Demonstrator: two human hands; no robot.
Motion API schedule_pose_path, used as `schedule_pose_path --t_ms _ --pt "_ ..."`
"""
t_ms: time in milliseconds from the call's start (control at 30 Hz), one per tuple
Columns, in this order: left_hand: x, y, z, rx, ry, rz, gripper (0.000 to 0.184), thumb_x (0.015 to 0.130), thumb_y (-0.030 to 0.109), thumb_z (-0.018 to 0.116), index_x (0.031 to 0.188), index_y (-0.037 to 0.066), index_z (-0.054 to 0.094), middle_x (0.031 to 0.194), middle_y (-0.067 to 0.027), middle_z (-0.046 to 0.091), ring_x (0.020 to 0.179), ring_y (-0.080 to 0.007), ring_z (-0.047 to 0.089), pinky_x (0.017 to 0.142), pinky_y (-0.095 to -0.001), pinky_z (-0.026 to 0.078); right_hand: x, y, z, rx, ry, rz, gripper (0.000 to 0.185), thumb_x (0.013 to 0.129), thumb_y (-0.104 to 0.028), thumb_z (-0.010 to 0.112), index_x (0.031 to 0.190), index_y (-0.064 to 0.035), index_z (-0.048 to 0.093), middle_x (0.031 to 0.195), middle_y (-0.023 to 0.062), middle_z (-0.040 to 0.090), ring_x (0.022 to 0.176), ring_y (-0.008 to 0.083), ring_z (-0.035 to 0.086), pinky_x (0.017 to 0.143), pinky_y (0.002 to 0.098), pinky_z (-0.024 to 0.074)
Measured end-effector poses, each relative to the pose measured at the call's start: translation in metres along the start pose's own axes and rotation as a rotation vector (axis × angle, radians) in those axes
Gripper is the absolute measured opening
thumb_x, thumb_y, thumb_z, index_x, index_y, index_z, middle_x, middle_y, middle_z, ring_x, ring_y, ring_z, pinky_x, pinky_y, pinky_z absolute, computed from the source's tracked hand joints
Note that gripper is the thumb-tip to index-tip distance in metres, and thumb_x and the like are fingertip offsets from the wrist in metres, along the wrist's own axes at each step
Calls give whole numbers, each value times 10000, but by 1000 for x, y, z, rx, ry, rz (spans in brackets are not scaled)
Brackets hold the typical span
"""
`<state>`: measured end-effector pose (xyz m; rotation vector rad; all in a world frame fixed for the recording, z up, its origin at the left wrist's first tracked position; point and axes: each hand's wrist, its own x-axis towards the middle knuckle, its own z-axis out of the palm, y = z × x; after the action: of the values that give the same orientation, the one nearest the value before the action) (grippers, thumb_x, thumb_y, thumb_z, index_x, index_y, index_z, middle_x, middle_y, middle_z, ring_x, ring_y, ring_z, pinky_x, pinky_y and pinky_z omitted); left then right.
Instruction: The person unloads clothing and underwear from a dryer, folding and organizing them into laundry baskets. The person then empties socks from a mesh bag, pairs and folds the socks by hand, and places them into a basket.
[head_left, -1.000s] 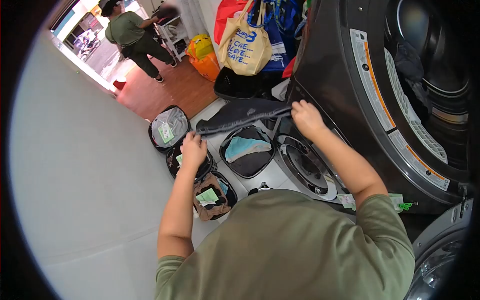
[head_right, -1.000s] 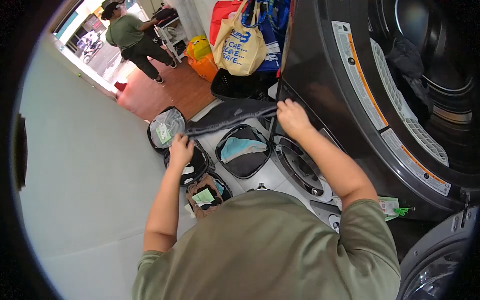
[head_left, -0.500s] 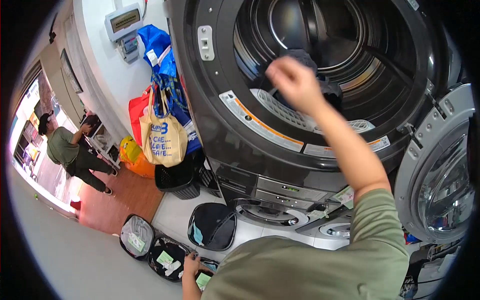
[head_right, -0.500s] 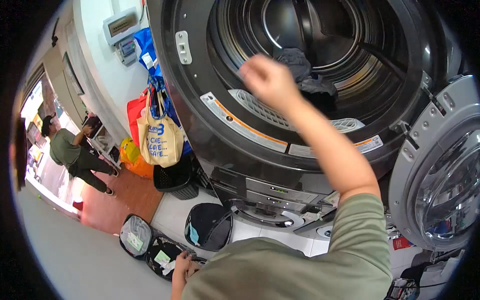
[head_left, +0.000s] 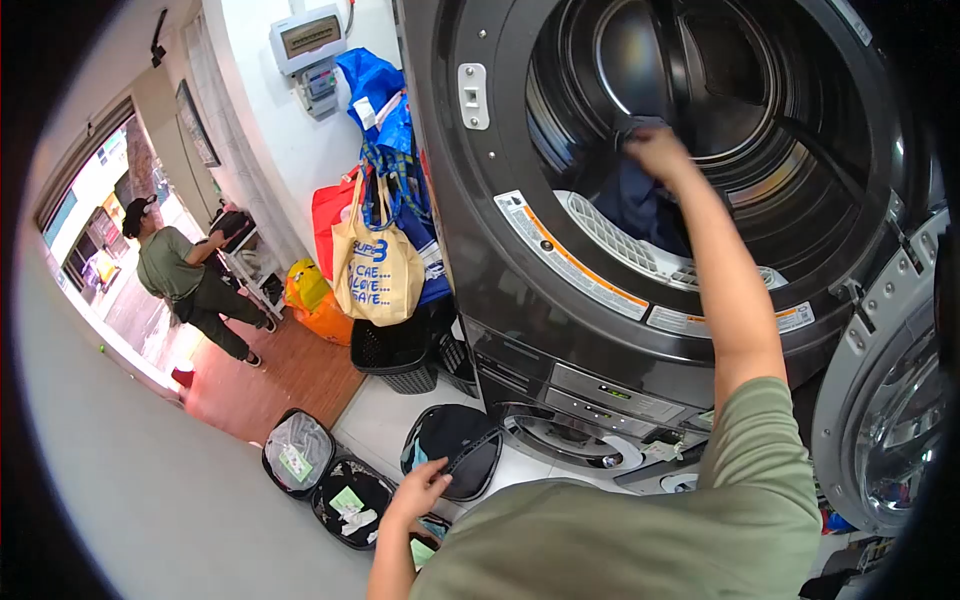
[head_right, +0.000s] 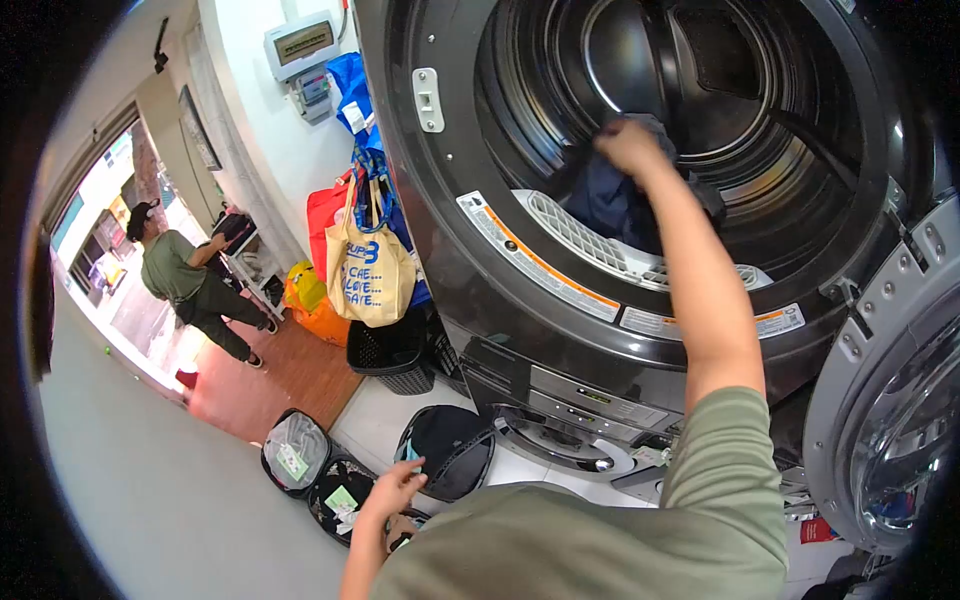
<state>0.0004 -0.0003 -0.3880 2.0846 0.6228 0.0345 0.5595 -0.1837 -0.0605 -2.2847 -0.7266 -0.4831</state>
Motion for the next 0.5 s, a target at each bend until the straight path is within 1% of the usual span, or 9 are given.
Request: schedule_pose_path --t_ms 100,200,233,300,333,367,433,467,500 --pt "8 47 -30 -47 193 175 301 932 142 608 1214 38 637 1026 -100 659 906 -167 617 834 -301 487 -24 -55 -70 1010 -124 -10 338 900 -239 681 1117 15 625 914 51 678 780 131 640 725 267 514" --pt "38 117 -62 44 401 575 285 875 96 668 1147 17 638 1130 -122 635 994 -225 613 868 -326 493 -77 -133 -106 1300 -270 -263 306 904 -208 679 1136 -14 629 959 53 684 824 100 654 735 238 527" --pt "37 164 -71 -13 441 611 488 830 119 721 1282 31 558 1311 -154 548 1195 -268 539 940 -389 468 -96 -160 -107 1354 -362 -324 312 901 -204 682 1144 -15 630 985 60 685 842 104 658 746 236 528" --pt "48 217 -73 -172 570 778 1017 702 215 854 1498 21 253 1506 -163 301 1332 -291 397 1053 -428 393 -135 -216 -97 1424 -496 -452 324 884 -201 703 1146 -21 639 1001 61 691 827 104 661 707 240 540" --pt "51 248 -73 -283 596 924 1130 665 263 884 1518 15 186 1531 -166 242 1355 -321 356 1109 -429 325 -158 -242 -89 1413 -523 -488 342 875 -218 718 1152 -31 643 980 44 693 800 97 656 674 252 544" --pt "53 250 -72 -188 547 812 1057 684 275 869 1492 8 242 1513 -176 281 1356 -320 356 1116 -416 313 -167 -256 -80 1437 -727 -488 337 871 -233 727 1125 -20 664 930 31 699 785 100 647 668 265 538" --pt "48 267 -74 97 537 592 899 721 273 841 1432 -4 367 1465 -198 374 1353 -308 367 1119 -388 301 -175 -283 -77 1231 -712 -552 316 860 -239 733 1045 14 698 866 32 703 742 114 640 647 274 521" --pt "63 255 -74 72 730 832 434 768 107 733 1173 4 617 1186 -148 622 1150 -227 552 1033 -360 394 -163 -286 -67 1123 -480 -652 308 850 -242 734 1013 18 706 832 49 705 719 127 640 642 282 516" --pt "48 268 -83 -281 758 699 322 797 34 625 1118 1 626 1079 -78 647 1015 -164 586 917 -315 456 -141 -286 -54 1006 -251 -743 302 841 -245 734 981 22 714 798 66 707 697 141 640 637 291 511"
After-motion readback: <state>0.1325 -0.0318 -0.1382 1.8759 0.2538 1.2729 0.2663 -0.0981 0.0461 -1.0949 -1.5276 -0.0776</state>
